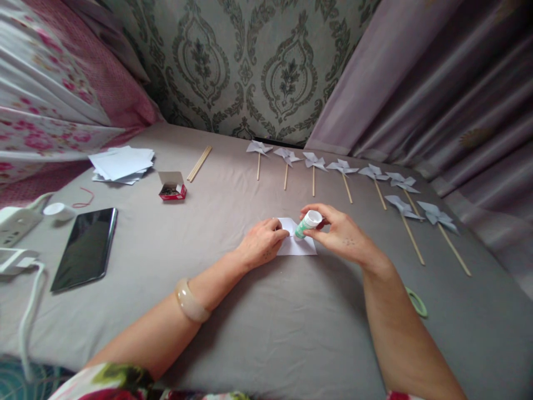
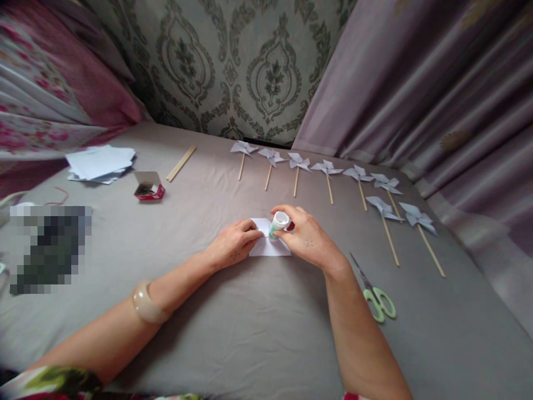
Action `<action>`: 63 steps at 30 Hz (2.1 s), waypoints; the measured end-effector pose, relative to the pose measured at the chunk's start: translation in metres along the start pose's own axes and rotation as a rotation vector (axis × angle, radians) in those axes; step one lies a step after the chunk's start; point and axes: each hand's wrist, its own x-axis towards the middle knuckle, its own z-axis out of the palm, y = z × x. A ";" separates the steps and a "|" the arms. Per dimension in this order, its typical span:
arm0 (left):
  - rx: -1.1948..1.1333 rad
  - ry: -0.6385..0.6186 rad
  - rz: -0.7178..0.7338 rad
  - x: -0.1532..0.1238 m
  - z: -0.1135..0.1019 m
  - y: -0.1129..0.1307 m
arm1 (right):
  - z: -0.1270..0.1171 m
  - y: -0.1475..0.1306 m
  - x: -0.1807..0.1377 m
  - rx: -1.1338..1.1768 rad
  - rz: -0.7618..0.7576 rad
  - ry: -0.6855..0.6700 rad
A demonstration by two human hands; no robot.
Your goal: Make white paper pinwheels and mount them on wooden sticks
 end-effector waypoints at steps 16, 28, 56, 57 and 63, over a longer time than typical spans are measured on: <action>0.013 -0.004 0.005 0.000 0.000 0.000 | 0.001 -0.012 0.002 -0.118 -0.039 -0.037; 0.043 -0.035 0.002 0.001 -0.002 0.003 | 0.004 -0.015 0.001 -0.157 -0.127 -0.041; 0.063 -0.061 0.004 0.003 -0.002 0.003 | -0.009 -0.019 0.019 -0.265 -0.227 -0.293; 0.056 -0.058 0.005 0.003 -0.002 0.003 | -0.009 -0.019 0.019 -0.262 -0.229 -0.285; 0.026 -0.058 -0.005 0.003 -0.001 0.003 | -0.019 -0.020 0.018 -0.183 -0.183 -0.201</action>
